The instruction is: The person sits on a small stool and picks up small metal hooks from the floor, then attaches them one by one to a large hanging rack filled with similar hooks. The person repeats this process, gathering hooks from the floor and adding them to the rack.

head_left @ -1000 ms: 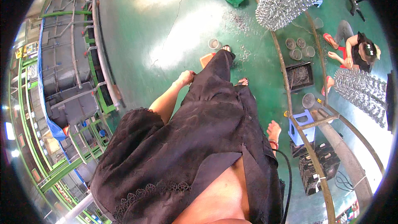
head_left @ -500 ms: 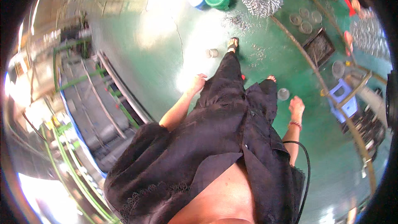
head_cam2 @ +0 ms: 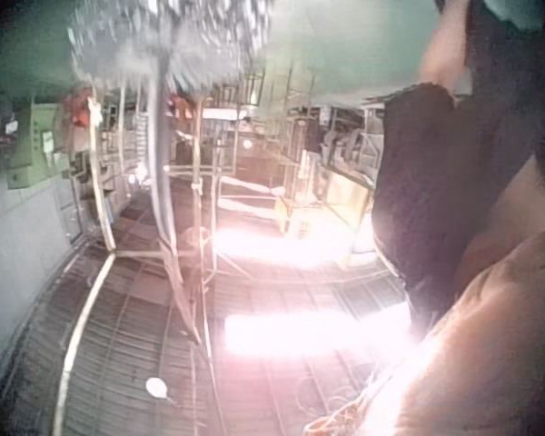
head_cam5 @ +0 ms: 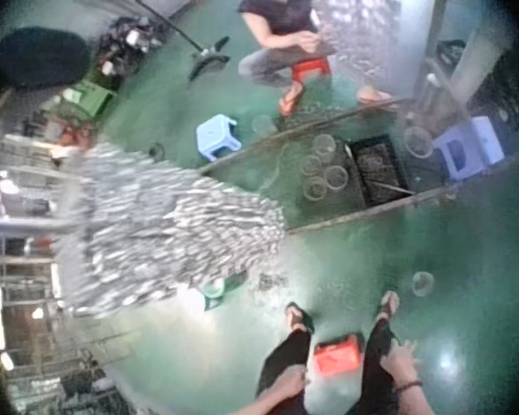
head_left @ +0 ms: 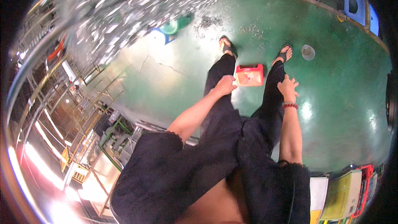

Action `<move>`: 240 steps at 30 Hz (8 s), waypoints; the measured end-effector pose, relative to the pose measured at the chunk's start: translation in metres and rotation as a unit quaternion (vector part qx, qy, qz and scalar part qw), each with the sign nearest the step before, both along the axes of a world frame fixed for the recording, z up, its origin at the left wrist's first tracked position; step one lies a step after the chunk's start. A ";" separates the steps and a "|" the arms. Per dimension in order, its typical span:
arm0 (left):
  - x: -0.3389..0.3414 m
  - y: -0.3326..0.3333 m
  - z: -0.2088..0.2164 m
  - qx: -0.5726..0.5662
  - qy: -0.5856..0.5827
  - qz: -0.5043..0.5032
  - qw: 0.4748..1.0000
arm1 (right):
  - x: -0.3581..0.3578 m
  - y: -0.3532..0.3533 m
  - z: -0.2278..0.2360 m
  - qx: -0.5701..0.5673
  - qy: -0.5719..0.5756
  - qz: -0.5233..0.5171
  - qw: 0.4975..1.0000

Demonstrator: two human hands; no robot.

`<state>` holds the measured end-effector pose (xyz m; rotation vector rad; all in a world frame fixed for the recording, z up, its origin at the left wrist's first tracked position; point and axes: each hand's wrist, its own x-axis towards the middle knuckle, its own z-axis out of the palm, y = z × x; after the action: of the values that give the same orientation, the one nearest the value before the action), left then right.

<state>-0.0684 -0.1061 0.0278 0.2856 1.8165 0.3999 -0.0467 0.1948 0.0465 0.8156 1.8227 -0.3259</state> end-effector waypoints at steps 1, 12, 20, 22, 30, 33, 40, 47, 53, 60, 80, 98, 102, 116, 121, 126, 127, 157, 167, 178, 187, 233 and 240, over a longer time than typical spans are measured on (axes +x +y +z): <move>0.004 0.014 -0.023 0.005 0.027 0.021 0.999 | -0.006 0.006 -0.018 -0.009 0.074 0.014 0.997; 0.122 0.070 -0.313 -0.199 -0.129 -0.097 0.967 | -0.070 0.000 -0.201 -0.276 0.341 0.049 0.897; 0.198 0.050 -0.425 -0.128 -0.048 -0.124 0.983 | -0.107 0.025 -0.208 -0.251 0.239 0.081 0.935; 0.208 0.042 -0.447 -0.075 -0.036 -0.119 0.989 | -0.105 0.035 -0.211 -0.200 0.216 0.107 0.950; 0.131 0.029 -0.464 0.110 -0.049 -0.201 0.972 | -0.062 0.019 -0.183 -0.147 0.334 0.005 0.931; 0.118 0.037 -0.460 0.076 -0.130 -0.206 0.967 | -0.034 -0.031 -0.161 -0.111 0.369 0.016 0.923; 0.136 0.043 -0.470 0.123 -0.044 -0.236 0.963 | -0.026 -0.079 -0.142 -0.159 0.534 0.047 0.829; 0.073 0.035 -0.331 0.151 0.128 -0.184 0.963 | -0.098 -0.075 -0.363 0.019 0.461 -0.059 0.885; 0.004 -0.189 -0.128 0.586 0.245 0.511 0.580 | 0.016 -0.174 -0.442 0.002 0.384 0.252 0.888; 0.060 -0.302 -0.444 0.299 0.033 0.654 0.694 | 0.099 -0.184 -0.501 0.093 0.340 -0.026 0.936; -0.075 -0.161 -0.509 0.004 0.560 0.362 0.745 | 0.055 -0.154 -0.527 0.076 0.228 -0.594 0.768; -0.172 -0.103 -0.514 0.276 0.588 -0.070 0.757 | -0.018 -0.113 -0.481 0.032 0.566 -0.092 0.818; -0.205 0.003 -0.543 0.153 0.659 -0.128 0.725 | -0.052 -0.151 -0.489 -0.073 0.596 -0.004 0.799; -0.115 -0.191 -0.477 0.001 0.608 0.150 0.780 | -0.009 -0.066 -0.511 -0.086 0.571 -0.006 0.817; -0.032 -0.289 -0.571 -0.292 0.489 0.634 0.523 | 0.000 -0.007 -0.538 -0.122 0.564 -0.035 0.816; -0.131 -0.235 -0.579 -0.222 0.510 0.588 0.587 | -0.011 -0.065 -0.479 -0.129 0.527 -0.226 0.809; -0.152 -0.222 -0.575 -0.186 0.523 0.582 0.595 | -0.010 -0.066 -0.479 -0.134 0.522 -0.234 0.809; -0.119 -0.043 -0.549 0.127 0.549 0.145 0.813 | 0.032 -0.045 -0.471 0.049 0.499 -0.275 0.820; -0.045 -0.106 -0.524 0.122 0.368 0.383 0.839 | 0.119 -0.089 -0.529 -0.062 0.182 -0.419 0.887; -0.087 -0.034 -0.526 -0.149 0.233 0.125 0.953 | 0.042 -0.189 -0.536 0.062 0.188 -0.675 0.711; -0.092 0.025 -0.498 0.203 0.396 -0.005 0.895 | 0.018 -0.160 -0.506 -0.140 0.421 -0.630 0.638; -0.050 -0.024 -0.557 0.450 0.312 -0.451 0.704 | -0.014 -0.154 -0.571 0.078 0.539 -0.021 0.838; -0.138 -0.030 -0.521 0.341 0.324 -0.409 0.782 | -0.109 -0.107 -0.512 0.023 0.657 -0.009 0.754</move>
<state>-0.2063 -0.1358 -0.4929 1.8394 1.8980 0.3277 -0.1561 0.0881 -0.4658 0.6343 3.1279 -1.0648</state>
